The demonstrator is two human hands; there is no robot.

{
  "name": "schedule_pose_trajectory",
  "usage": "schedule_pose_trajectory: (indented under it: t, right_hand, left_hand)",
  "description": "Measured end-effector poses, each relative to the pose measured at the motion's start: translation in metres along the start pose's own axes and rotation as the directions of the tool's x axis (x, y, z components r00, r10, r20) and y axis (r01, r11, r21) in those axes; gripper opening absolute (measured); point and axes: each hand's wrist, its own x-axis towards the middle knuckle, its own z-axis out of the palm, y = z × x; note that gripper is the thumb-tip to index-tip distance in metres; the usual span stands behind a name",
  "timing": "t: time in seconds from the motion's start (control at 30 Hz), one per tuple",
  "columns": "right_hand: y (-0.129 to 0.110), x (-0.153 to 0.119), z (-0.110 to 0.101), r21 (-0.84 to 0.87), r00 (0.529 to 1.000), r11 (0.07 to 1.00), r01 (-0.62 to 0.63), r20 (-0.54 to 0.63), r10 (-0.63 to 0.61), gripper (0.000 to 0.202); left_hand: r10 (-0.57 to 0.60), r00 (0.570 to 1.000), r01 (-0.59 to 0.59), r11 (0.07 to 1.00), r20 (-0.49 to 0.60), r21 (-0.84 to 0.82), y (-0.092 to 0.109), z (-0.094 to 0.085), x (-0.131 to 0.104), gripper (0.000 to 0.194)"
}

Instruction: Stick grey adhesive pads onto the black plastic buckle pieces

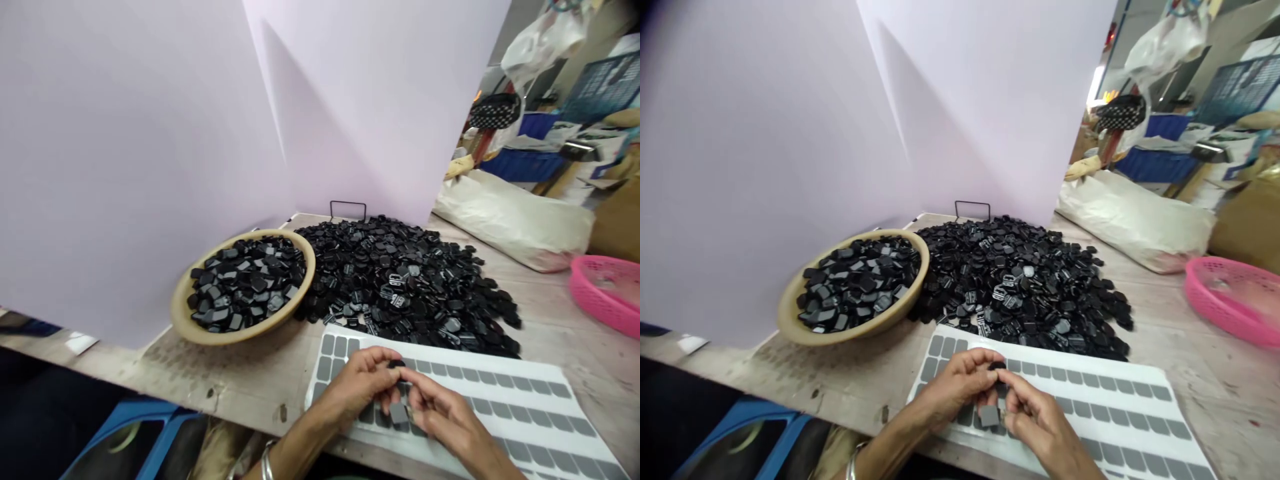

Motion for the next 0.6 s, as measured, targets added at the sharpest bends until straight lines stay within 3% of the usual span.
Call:
schedule_pose_trajectory:
  t: [0.17,0.33,0.4,0.47,0.53,0.6]
  right_hand:
    - [-0.006,-0.004,-0.006,-0.016,0.997,1.000,-0.022,0.072,0.023,0.054]
    - [-0.019,-0.004,-0.006,-0.077,0.994,0.997,0.002,0.111,0.006,0.046]
    - [-0.019,-0.002,-0.005,-0.080,0.999,0.996,0.037,0.017,-0.036,0.040]
    - [-0.018,-0.002,-0.004,-0.134,0.982,0.986,0.095,-0.150,-0.115,0.035]
    - [-0.018,-0.001,-0.002,-0.264,0.931,0.953,0.145,-0.291,-0.222,0.029]
    - [-0.020,-0.001,0.001,-0.408,0.881,0.895,0.181,-0.337,-0.332,0.024]
  left_hand:
    - [-0.022,0.989,0.024,1.000,0.147,-0.010,0.005,-0.004,-0.002,0.055]
    - [-0.012,0.995,0.009,0.999,0.096,0.032,0.014,-0.001,-0.004,0.041]
    - [0.000,0.999,0.000,1.000,0.054,-0.001,0.017,0.003,-0.004,0.041]
    - [0.025,0.999,-0.024,0.998,0.022,-0.049,0.018,0.006,-0.003,0.041]
    - [0.040,0.999,-0.040,0.995,-0.001,-0.087,0.019,0.009,-0.003,0.040]
    - [0.034,0.999,-0.034,0.994,0.003,-0.104,0.018,0.011,-0.002,0.039]
